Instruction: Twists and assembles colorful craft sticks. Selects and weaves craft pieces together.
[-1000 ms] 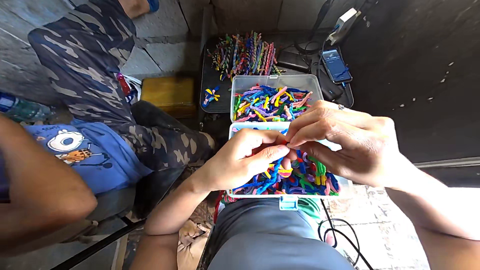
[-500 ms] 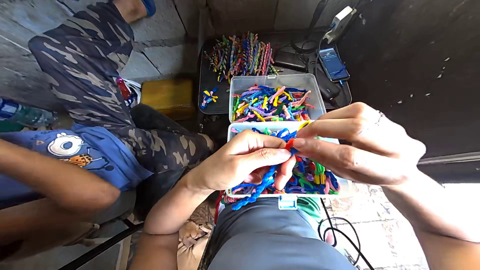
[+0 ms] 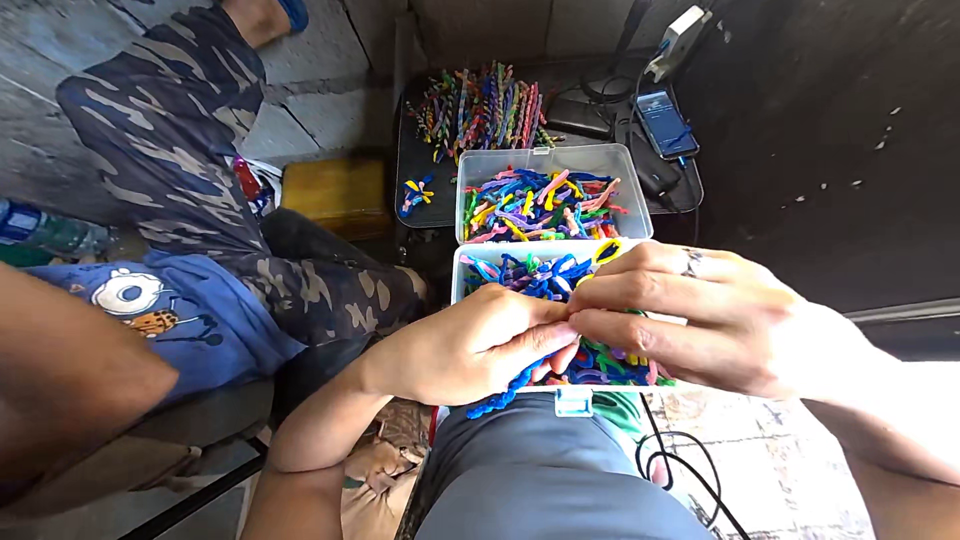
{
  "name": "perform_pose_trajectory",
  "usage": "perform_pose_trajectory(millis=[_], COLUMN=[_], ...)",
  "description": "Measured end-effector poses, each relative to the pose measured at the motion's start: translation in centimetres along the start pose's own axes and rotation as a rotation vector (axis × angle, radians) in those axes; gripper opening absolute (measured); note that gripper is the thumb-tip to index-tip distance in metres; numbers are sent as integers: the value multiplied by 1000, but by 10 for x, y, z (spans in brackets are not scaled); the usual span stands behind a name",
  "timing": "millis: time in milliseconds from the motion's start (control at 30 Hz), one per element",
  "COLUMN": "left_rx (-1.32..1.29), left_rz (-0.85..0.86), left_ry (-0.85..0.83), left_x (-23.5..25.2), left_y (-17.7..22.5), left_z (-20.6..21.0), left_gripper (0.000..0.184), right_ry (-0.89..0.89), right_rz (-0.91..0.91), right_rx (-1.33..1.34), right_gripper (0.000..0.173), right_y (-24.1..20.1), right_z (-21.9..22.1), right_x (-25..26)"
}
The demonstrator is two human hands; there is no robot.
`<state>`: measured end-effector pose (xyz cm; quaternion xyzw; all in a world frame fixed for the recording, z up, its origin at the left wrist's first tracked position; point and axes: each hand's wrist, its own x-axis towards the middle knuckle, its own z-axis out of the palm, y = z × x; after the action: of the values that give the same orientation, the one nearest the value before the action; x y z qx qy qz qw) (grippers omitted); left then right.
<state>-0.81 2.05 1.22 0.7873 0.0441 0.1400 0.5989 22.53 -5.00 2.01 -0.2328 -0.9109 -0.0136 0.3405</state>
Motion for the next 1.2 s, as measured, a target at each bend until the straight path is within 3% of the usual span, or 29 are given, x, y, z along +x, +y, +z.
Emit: perform_pose_trajectory(millis=[67, 200, 400, 600, 700, 867, 933, 1033, 1200], left_rx=[135, 649, 1150, 1331, 1422, 1537, 1469, 1132, 492], left_rz=[44, 50, 135, 270, 343, 475, 504, 489, 408], left_ry=[-2, 201, 367, 436, 456, 506, 535, 547, 434], left_x=[-1, -4, -6, -10, -12, -12, -13, -11, -7], left_y=[-1, 6, 2, -7, -7, -11, -13, -15, -5], left_z=[0, 10, 24, 29, 28, 24, 23, 19, 12], left_gripper=[31, 30, 24, 18, 16, 15, 14, 18, 20], right_ry=[-14, -3, -156, -267, -289, -62, -10, 22, 227], right_rz=[76, 301, 590, 692, 851, 959, 954, 793, 373], right_rx=[82, 163, 314, 555, 911, 1524, 1650, 1361, 344], right_gripper=[18, 18, 17, 20, 26, 35, 36, 34, 23], right_y=[1, 0, 2, 8, 9, 1, -4, -6, -2], right_z=[-1, -1, 2, 3, 4, 23, 27, 26, 14], right_x=[0, 6, 5, 5, 8, 4, 1, -1, -5])
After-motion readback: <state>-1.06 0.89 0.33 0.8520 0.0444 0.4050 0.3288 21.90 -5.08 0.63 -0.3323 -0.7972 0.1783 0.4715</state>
